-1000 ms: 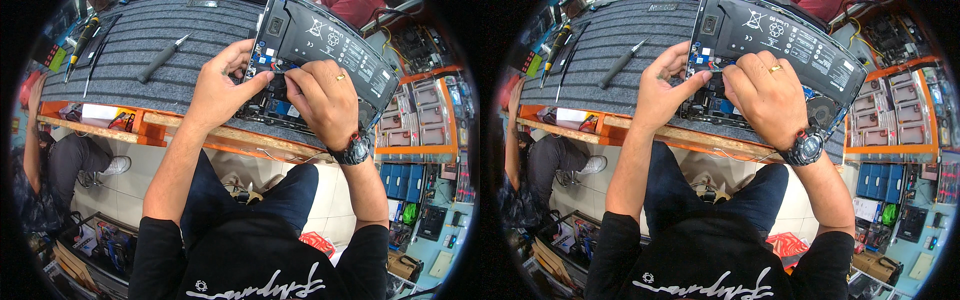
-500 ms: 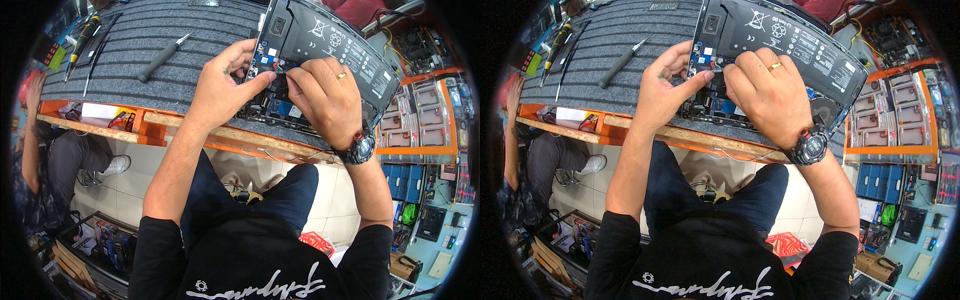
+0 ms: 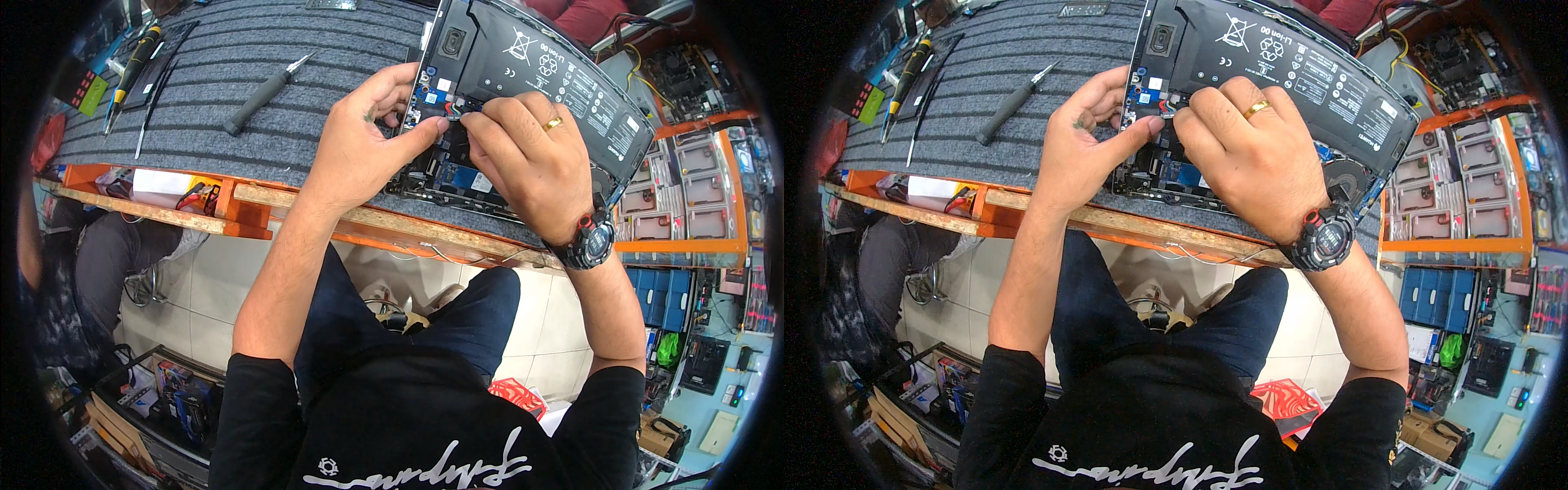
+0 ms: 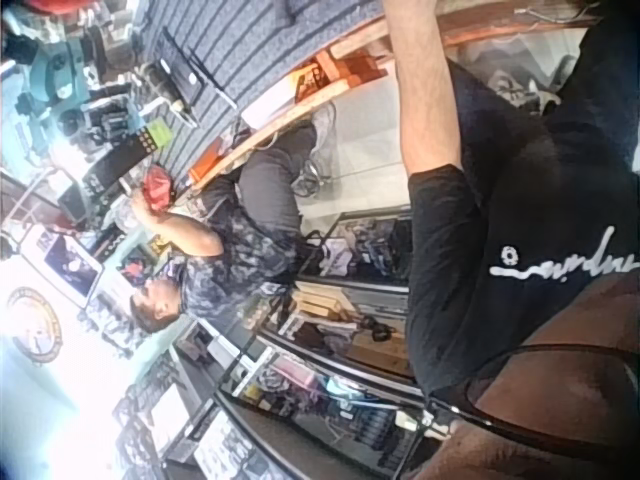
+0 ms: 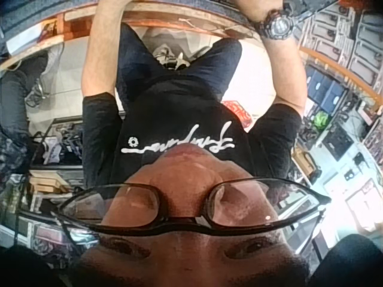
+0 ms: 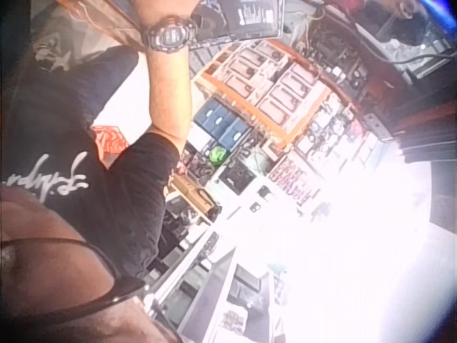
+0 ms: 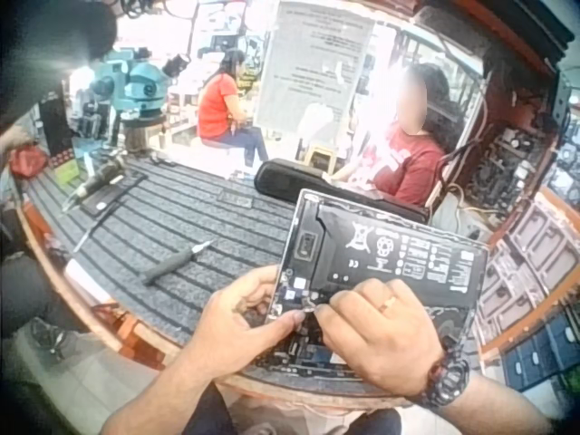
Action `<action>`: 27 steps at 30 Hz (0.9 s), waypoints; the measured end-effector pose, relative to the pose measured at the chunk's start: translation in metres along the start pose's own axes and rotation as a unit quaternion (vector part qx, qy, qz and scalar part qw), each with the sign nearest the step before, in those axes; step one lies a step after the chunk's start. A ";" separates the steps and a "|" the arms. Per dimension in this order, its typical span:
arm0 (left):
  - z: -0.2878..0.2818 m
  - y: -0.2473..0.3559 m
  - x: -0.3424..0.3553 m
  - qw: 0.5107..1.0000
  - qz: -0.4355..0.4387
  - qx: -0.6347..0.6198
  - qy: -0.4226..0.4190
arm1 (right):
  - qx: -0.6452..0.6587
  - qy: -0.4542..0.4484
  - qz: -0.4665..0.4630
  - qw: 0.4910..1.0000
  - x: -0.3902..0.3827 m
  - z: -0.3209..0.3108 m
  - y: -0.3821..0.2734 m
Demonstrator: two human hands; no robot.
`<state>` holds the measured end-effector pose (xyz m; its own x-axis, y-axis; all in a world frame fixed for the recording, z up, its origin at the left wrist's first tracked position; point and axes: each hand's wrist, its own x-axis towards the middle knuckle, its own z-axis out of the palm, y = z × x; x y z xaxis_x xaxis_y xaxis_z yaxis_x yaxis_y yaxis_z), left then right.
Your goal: The person opens a laptop, removes the back cover, and uses a screwdriver to detach internal components. They disconnect cables, remove the battery, and then reinstall it by reconnecting the battery connector and placing the battery back into the chassis.
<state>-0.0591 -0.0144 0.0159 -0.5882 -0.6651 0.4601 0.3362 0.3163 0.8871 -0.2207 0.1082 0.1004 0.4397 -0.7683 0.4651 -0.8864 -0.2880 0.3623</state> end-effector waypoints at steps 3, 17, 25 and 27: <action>0.001 0.002 0.001 1.000 -0.007 -0.007 -0.001 | -0.005 0.004 -0.005 1.000 0.000 0.001 0.000; 0.000 0.008 0.000 1.000 -0.022 0.014 0.000 | -0.001 0.001 -0.005 1.000 -0.001 0.003 0.000; 0.001 0.007 -0.001 1.000 -0.025 0.016 0.002 | 0.022 0.009 0.010 1.000 -0.005 0.003 0.001; 0.001 0.008 -0.001 1.000 -0.026 0.006 0.002 | 0.031 0.014 0.015 0.999 -0.004 0.002 0.001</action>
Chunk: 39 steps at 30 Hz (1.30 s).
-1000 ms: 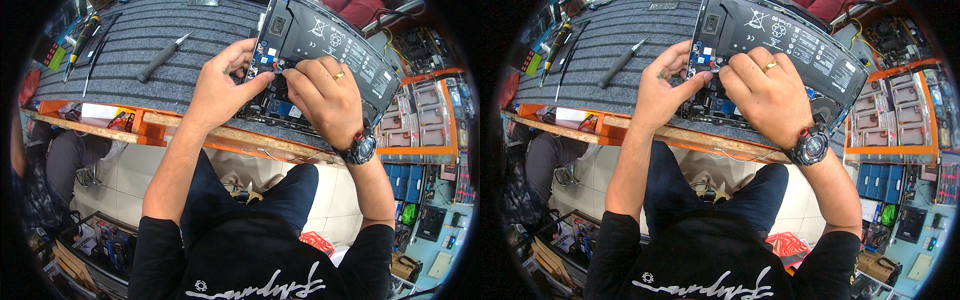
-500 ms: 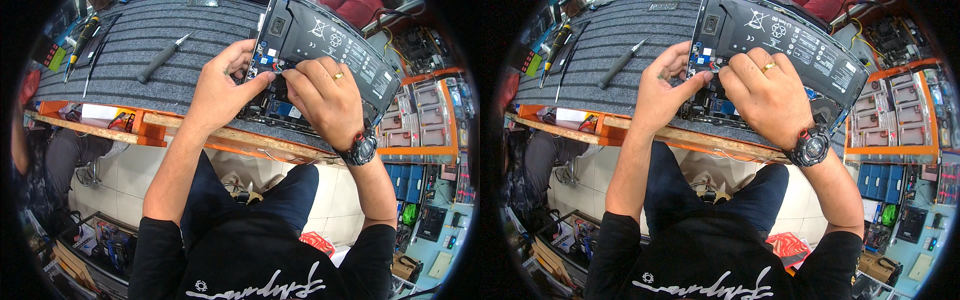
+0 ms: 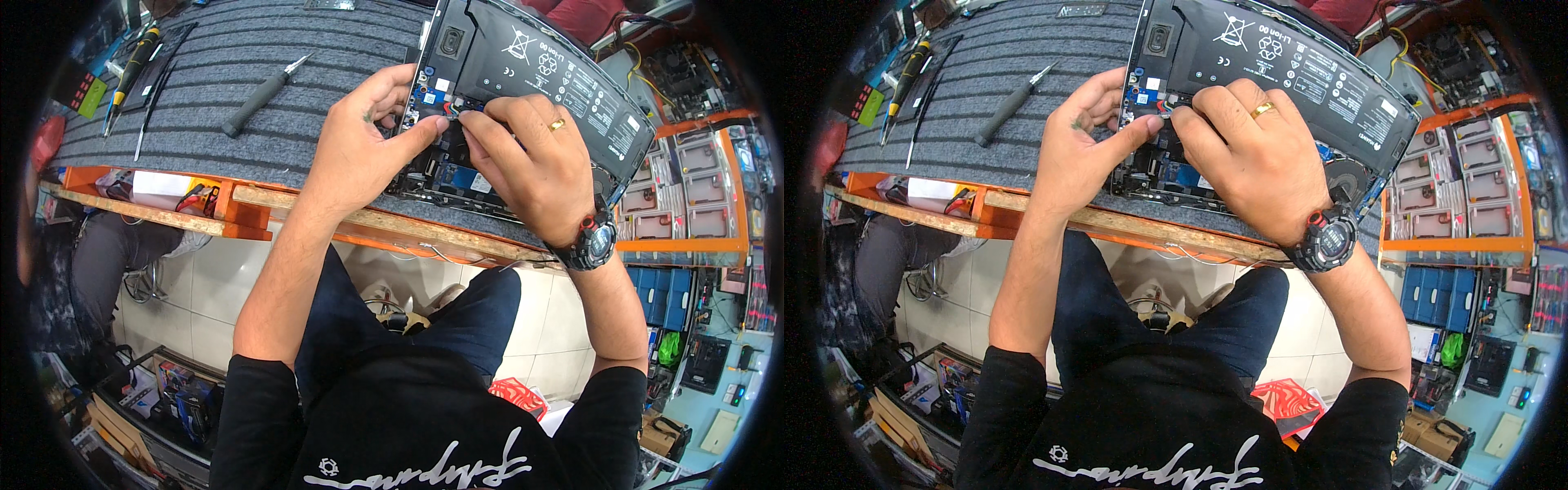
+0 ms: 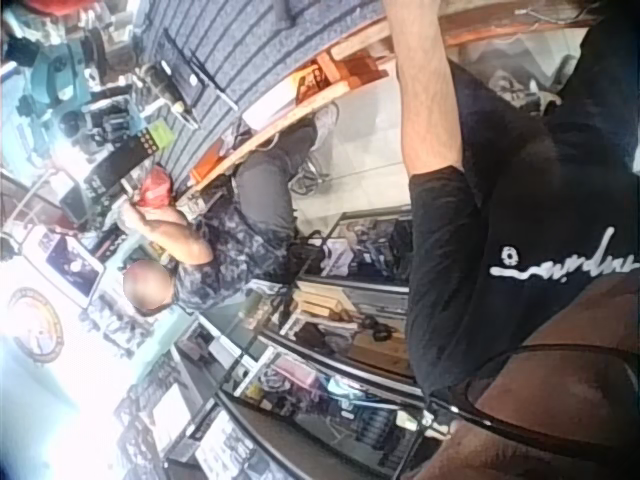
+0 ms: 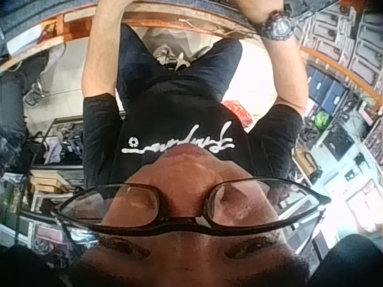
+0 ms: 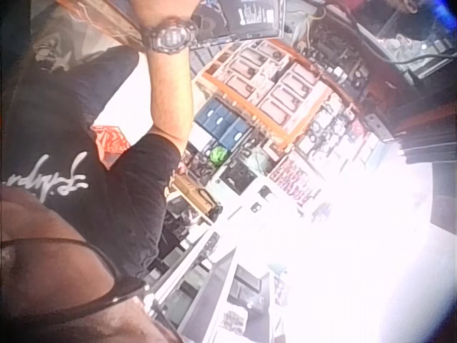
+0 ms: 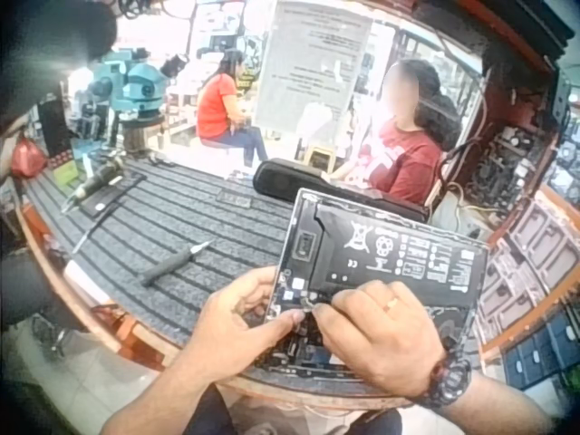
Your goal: The person opens a laptop, removes the back cover, and uses a screwdriver to detach internal components. They disconnect cables, remove the battery, and then reinstall it by reconnecting the battery connector and placing the battery back into the chassis.
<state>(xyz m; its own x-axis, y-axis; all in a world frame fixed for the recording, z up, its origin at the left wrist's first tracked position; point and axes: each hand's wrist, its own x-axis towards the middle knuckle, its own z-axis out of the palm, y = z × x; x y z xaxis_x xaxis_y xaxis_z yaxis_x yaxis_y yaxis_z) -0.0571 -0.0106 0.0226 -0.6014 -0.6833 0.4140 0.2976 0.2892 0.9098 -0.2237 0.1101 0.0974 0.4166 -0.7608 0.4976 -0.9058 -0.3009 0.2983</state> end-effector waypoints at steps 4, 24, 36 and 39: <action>0.003 0.000 -0.001 1.000 -0.012 -0.009 0.009 | -0.018 -0.010 -0.017 1.000 0.000 -0.001 0.003; 0.011 0.000 -0.001 0.997 -0.019 -0.072 0.012 | -0.013 0.008 -0.011 1.000 -0.003 0.003 0.002; 0.014 0.001 -0.001 0.996 -0.008 -0.094 0.008 | -0.035 -0.053 0.034 0.997 -0.013 -0.013 -0.017; 0.015 -0.003 0.001 0.996 -0.012 -0.093 0.006 | -0.037 -0.057 0.042 0.997 -0.013 -0.013 -0.016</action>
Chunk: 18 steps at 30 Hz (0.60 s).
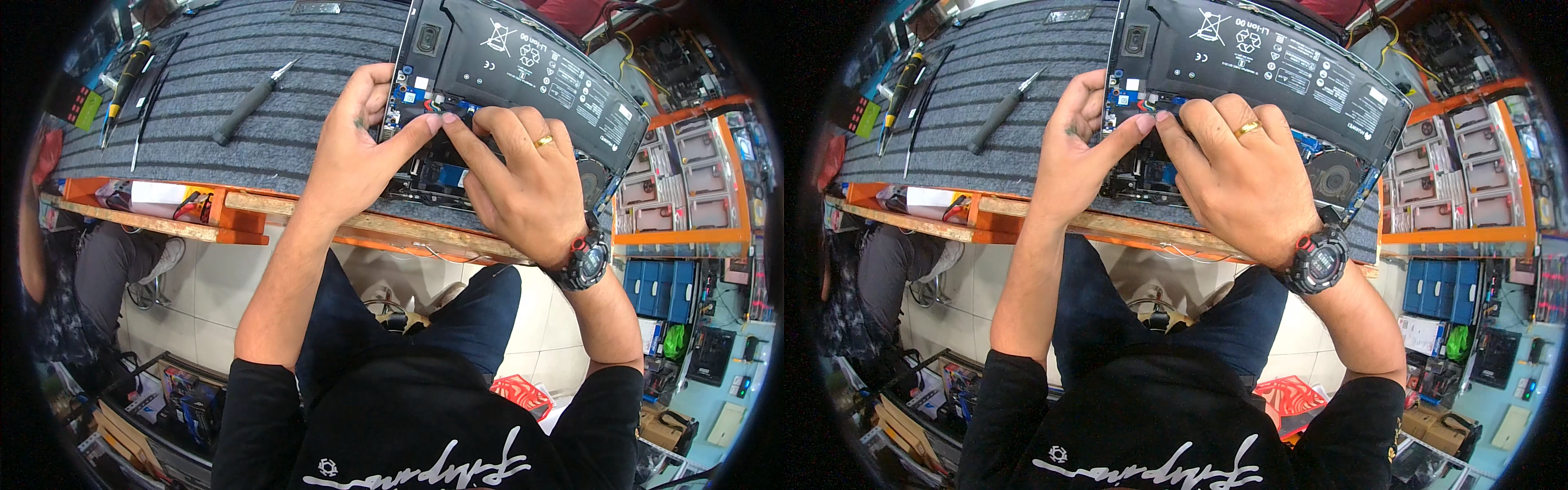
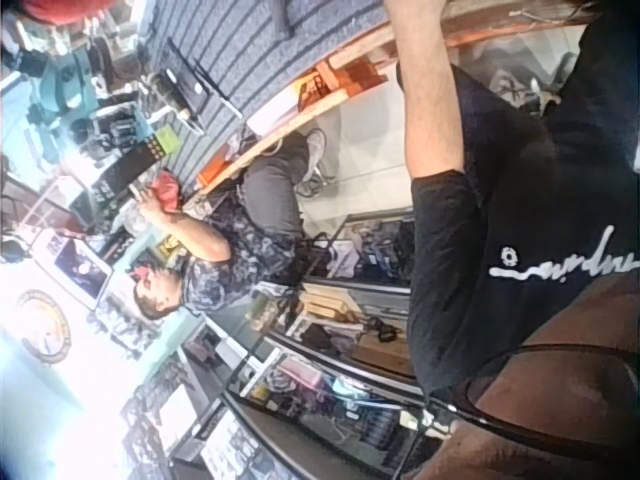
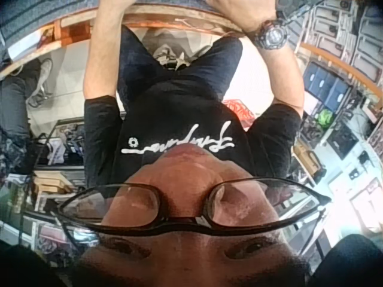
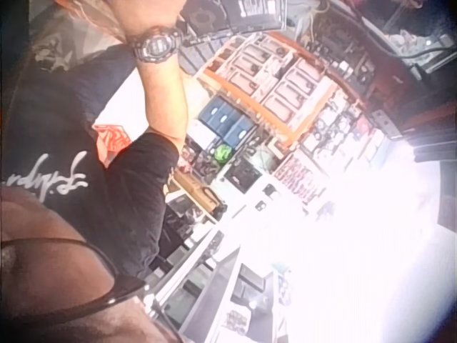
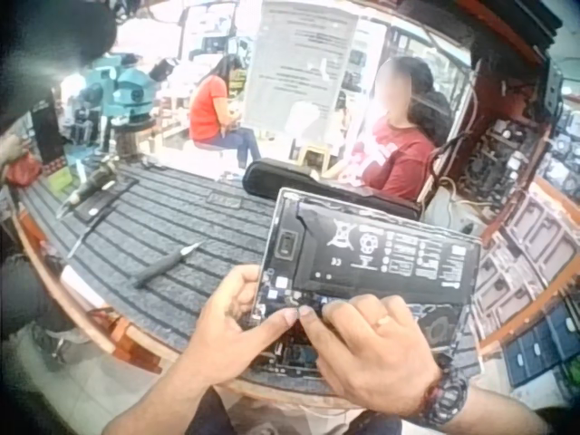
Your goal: The person opens a laptop, removes the back cover, and uses a screwdriver to detach internal components. They disconnect cables, remove the battery, and then reinstall it by reconnecting the battery connector and placing the battery back into the chassis.
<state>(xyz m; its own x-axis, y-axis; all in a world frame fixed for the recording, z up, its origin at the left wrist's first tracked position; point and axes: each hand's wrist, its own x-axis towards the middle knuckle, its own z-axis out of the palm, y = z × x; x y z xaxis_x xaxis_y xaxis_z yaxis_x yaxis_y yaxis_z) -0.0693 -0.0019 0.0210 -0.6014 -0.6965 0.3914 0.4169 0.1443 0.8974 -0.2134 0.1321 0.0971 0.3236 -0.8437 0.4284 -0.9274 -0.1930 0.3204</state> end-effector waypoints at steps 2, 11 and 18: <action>0.000 -0.003 0.001 1.000 0.000 -0.009 0.007 | 0.056 0.023 0.026 0.998 0.004 -0.007 0.008; 0.008 0.000 0.004 0.999 -0.013 -0.037 0.020 | 0.165 -0.001 0.153 0.974 0.039 -0.027 0.095; 0.009 0.002 0.006 0.998 -0.039 -0.043 0.019 | 0.228 -0.018 0.186 0.956 0.047 -0.035 0.086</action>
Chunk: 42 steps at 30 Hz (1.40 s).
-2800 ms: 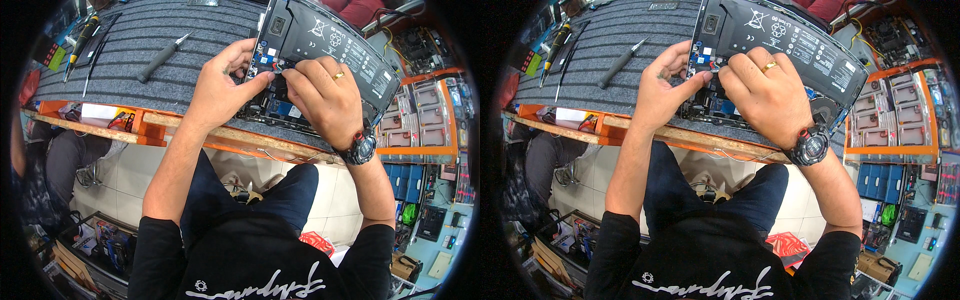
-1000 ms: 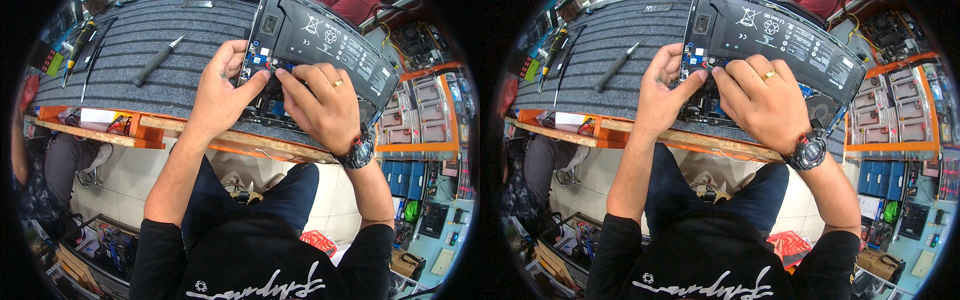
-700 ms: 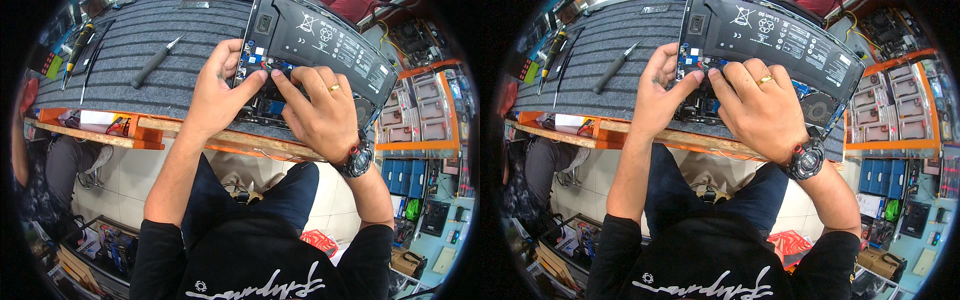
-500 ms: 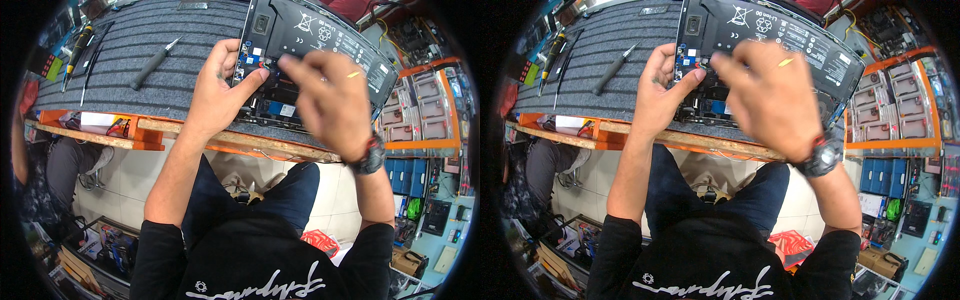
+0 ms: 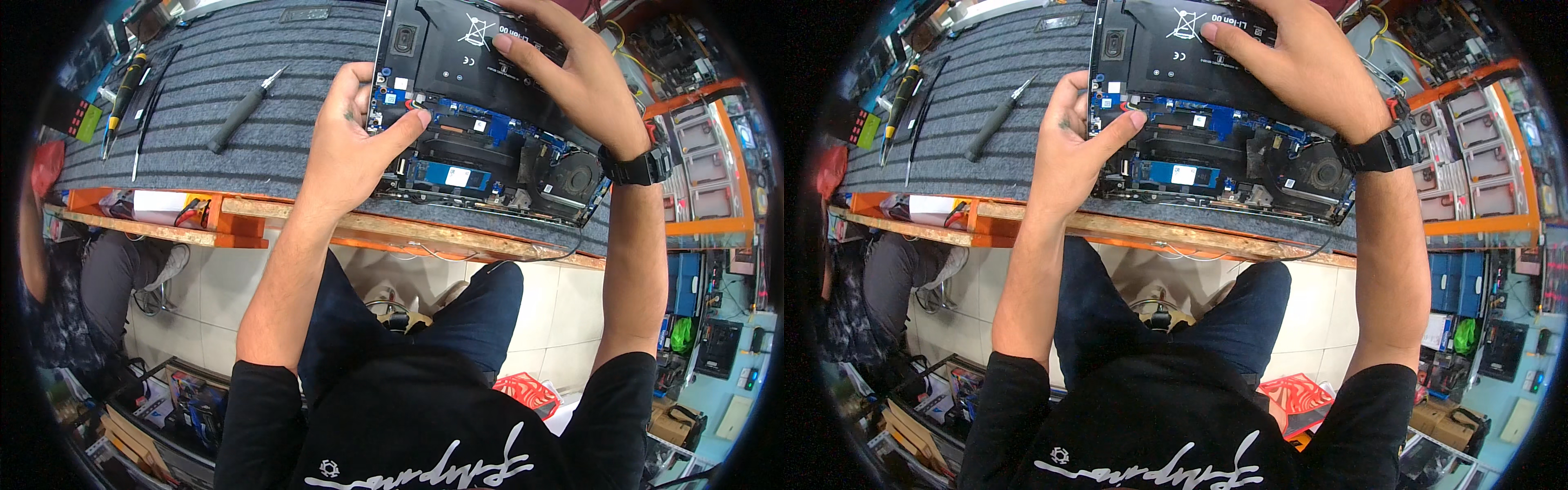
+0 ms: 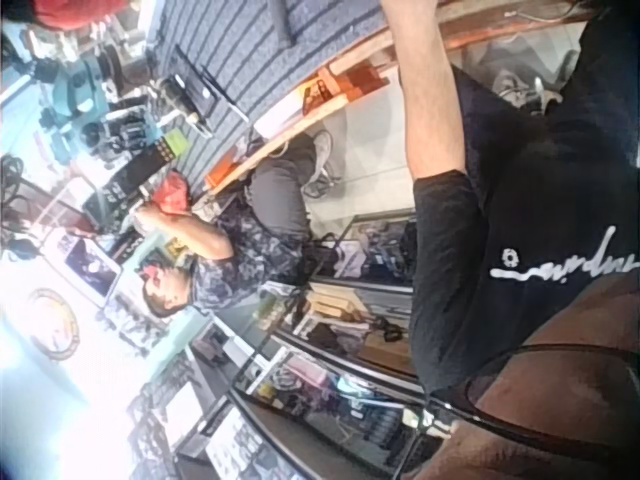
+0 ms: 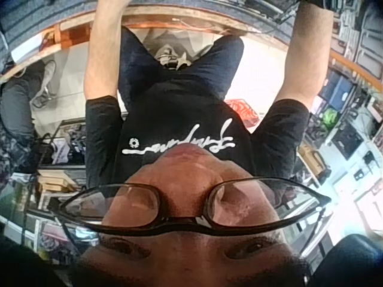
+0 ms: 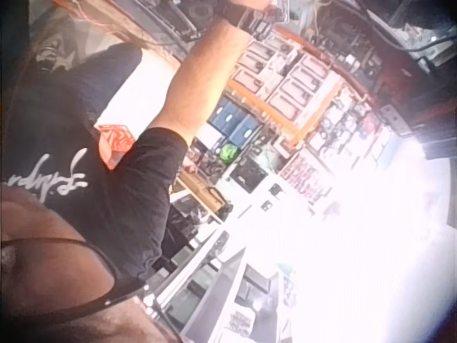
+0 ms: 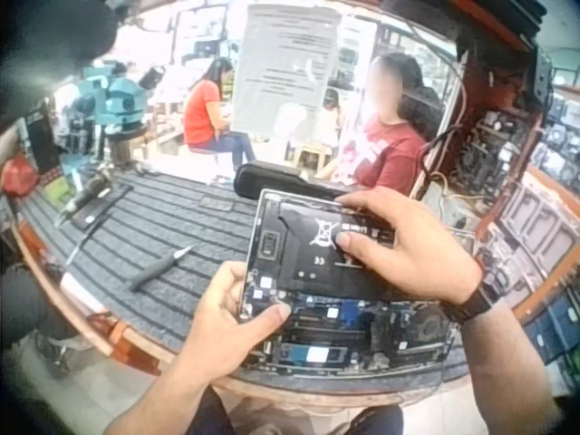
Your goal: The person opens a laptop, removes the back cover, and uses a screwdriver to detach internal components. They disconnect cables, remove the battery, and then reinstall it by reconnecting the battery connector and placing the battery back into the chassis.
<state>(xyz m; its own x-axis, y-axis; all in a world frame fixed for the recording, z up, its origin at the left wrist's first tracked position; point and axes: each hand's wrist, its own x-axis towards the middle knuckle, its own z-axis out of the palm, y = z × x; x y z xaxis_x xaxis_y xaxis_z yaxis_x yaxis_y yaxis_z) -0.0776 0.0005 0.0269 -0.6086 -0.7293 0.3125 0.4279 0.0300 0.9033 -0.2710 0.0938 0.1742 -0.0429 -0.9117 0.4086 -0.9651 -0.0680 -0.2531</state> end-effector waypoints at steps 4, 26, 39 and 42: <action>0.005 0.002 0.000 1.000 0.010 0.005 0.008 | 0.029 0.014 -0.016 0.999 -0.001 0.005 0.017; 0.002 0.000 -0.001 0.999 0.008 0.033 0.010 | 0.028 0.018 -0.012 0.999 -0.001 0.007 0.012; -0.018 0.005 -0.003 0.999 -0.030 0.020 -0.029 | 0.044 0.019 -0.040 0.998 -0.001 0.008 0.021; -0.018 0.005 -0.003 0.999 -0.022 0.022 -0.032 | 0.047 0.008 -0.019 0.999 -0.002 0.002 0.007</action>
<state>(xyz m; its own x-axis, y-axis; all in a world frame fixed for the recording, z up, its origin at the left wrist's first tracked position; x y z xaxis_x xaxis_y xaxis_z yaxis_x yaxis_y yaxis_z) -0.0615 -0.0099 0.0248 -0.6688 -0.6852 0.2885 0.3709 0.0288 0.9282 -0.2773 0.0946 0.1692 -0.0110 -0.9010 0.4336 -0.9375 -0.1415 -0.3179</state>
